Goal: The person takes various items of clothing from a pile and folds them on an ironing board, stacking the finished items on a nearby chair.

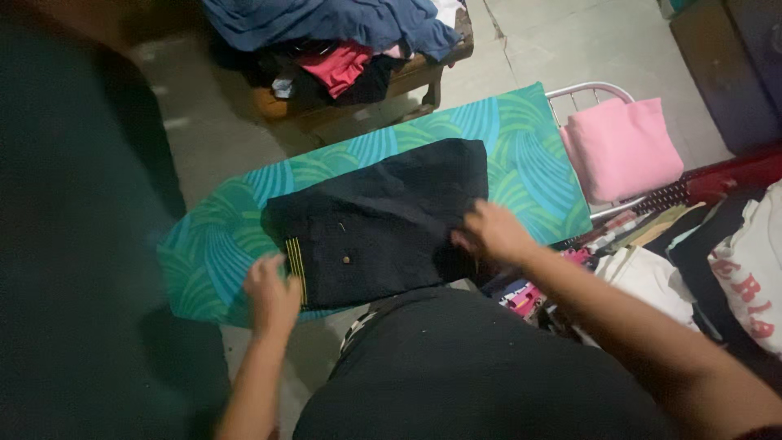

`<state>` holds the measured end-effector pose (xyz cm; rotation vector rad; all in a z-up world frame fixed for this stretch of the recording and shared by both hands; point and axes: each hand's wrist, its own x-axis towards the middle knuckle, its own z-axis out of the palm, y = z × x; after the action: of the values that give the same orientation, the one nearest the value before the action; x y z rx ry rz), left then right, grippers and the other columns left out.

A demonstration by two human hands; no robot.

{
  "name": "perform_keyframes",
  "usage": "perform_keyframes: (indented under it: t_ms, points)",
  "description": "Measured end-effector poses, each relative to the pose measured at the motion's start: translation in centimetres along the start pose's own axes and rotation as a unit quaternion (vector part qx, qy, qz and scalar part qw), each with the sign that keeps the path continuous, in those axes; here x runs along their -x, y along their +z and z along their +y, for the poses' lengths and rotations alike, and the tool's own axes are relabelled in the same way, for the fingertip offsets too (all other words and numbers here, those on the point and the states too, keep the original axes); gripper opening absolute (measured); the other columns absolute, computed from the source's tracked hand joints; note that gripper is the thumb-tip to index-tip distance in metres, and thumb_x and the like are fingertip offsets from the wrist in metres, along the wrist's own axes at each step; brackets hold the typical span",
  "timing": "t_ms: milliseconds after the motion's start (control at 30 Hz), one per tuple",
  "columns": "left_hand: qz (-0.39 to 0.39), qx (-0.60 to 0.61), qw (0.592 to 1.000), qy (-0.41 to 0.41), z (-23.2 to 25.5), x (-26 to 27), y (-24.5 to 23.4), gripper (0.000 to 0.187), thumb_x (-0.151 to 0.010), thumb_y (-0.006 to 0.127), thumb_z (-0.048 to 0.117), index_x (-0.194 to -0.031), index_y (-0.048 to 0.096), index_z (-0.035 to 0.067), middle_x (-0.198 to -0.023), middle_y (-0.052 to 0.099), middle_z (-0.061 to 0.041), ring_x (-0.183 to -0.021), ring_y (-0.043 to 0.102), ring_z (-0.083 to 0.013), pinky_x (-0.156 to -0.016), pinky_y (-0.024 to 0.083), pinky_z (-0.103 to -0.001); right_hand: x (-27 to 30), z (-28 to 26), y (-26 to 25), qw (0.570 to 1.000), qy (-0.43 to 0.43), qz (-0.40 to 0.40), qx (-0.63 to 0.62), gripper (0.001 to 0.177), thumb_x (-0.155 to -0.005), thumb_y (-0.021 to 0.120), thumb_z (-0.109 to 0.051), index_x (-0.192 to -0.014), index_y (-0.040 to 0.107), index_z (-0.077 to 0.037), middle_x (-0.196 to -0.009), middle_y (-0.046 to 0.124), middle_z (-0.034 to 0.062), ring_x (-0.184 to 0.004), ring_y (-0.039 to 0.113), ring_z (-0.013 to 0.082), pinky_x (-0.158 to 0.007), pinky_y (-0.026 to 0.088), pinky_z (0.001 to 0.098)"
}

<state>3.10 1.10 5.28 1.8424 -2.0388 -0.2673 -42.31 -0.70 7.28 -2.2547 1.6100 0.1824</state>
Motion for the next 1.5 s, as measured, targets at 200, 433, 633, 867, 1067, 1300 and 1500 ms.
perform_keyframes:
  t_ms: [200, 433, 633, 867, 1067, 1300, 1500]
  points:
    - [-0.07, 0.033, 0.979, 0.188, 11.1, -8.4, 3.2, 0.028, -0.08, 0.064, 0.008, -0.105, 0.076, 0.002, -0.131, 0.064, -0.022, -0.126, 0.056, -0.0439, -0.111, 0.043, -0.054, -11.4, 4.3, -0.3, 0.98, -0.052, 0.19, -0.027, 0.044, -0.091, 0.064, -0.016, -0.135, 0.062, -0.013, -0.134, 0.059, 0.0162, -0.12, 0.055, 0.04, -0.098, 0.049, 0.0506]
    - [-0.192, -0.002, 0.922, 0.336, 15.0, -10.6, 11.6, 0.05, -0.087, 0.056, 0.012, -0.136, 0.062, 0.008, -0.154, 0.045, -0.015, -0.144, 0.035, -0.0424, -0.111, 0.032, -0.063, -16.5, 3.3, -1.2, 0.991, 0.039, 0.044, 0.124, 0.057, -0.074, 0.069, -0.02, -0.13, 0.061, -0.017, -0.131, 0.063, 0.0081, -0.126, 0.055, 0.0339, -0.1, 0.043, 0.0602]
    - [-0.286, -0.063, 0.902, 0.318, 15.2, -11.9, 12.5, 0.039, -0.095, 0.057, 0.015, -0.135, 0.059, 0.013, -0.153, 0.046, -0.015, -0.142, 0.043, -0.0394, -0.114, 0.038, -0.057, -12.5, 1.2, -3.4, 0.985, -0.001, 0.047, 0.166, 0.029, -0.085, 0.065, -0.023, -0.113, 0.066, -0.018, -0.117, 0.062, 0.0115, -0.117, 0.056, 0.0336, -0.098, 0.045, 0.0469]
    - [-0.267, 0.082, 0.928, 0.245, 15.8, -11.9, 10.1, 0.067, -0.093, 0.052, -0.001, -0.157, 0.053, 0.02, -0.124, 0.049, -0.021, -0.109, 0.053, -0.042, -0.088, 0.05, -0.054, -4.9, -2.5, 0.7, 0.975, -0.068, 0.129, 0.166, 0.049, -0.082, 0.065, -0.026, -0.129, 0.065, -0.013, -0.109, 0.062, 0.0127, -0.101, 0.058, 0.0325, -0.093, 0.045, 0.0533]
    - [-0.225, -0.065, 0.92, 0.314, 15.1, -10.0, 11.1, 0.048, -0.096, 0.059, 0.014, -0.143, 0.057, 0.007, -0.127, 0.055, -0.012, -0.116, 0.052, -0.035, -0.097, 0.045, -0.05, -2.1, -0.1, 3.5, 0.923, 0.226, 0.286, -0.124, 0.065, -0.091, 0.08, -0.043, -0.132, 0.06, 0.003, -0.119, 0.064, 0.0243, -0.109, 0.06, 0.0414, -0.096, 0.048, 0.0494]
    - [-0.188, -0.109, 0.914, 0.342, 14.6, -8.5, 12.2, 0.06, -0.088, 0.058, 0.013, -0.147, 0.051, 0.003, -0.153, 0.045, -0.013, -0.125, 0.049, -0.0364, -0.105, 0.041, -0.052, -3.2, 2.3, 4.9, 0.777, 0.439, 0.055, -0.448, 0.077, -0.076, 0.088, -0.044, -0.123, 0.06, 0.01, -0.108, 0.073, 0.0241, -0.098, 0.07, 0.03, -0.087, 0.056, 0.0428]
    - [-0.199, -0.081, 0.92, 0.329, 14.3, -7.9, 12.2, 0.062, -0.087, 0.057, 0.01, -0.147, 0.048, 0.003, -0.157, 0.041, -0.014, -0.131, 0.046, -0.0379, -0.112, 0.036, -0.055, -3.6, 0.4, 5.5, 0.701, 0.351, 0.138, -0.605, 0.054, -0.079, 0.082, -0.023, -0.124, 0.065, 0.001, -0.114, 0.076, 0.0122, -0.103, 0.071, 0.0226, -0.092, 0.054, 0.0355]
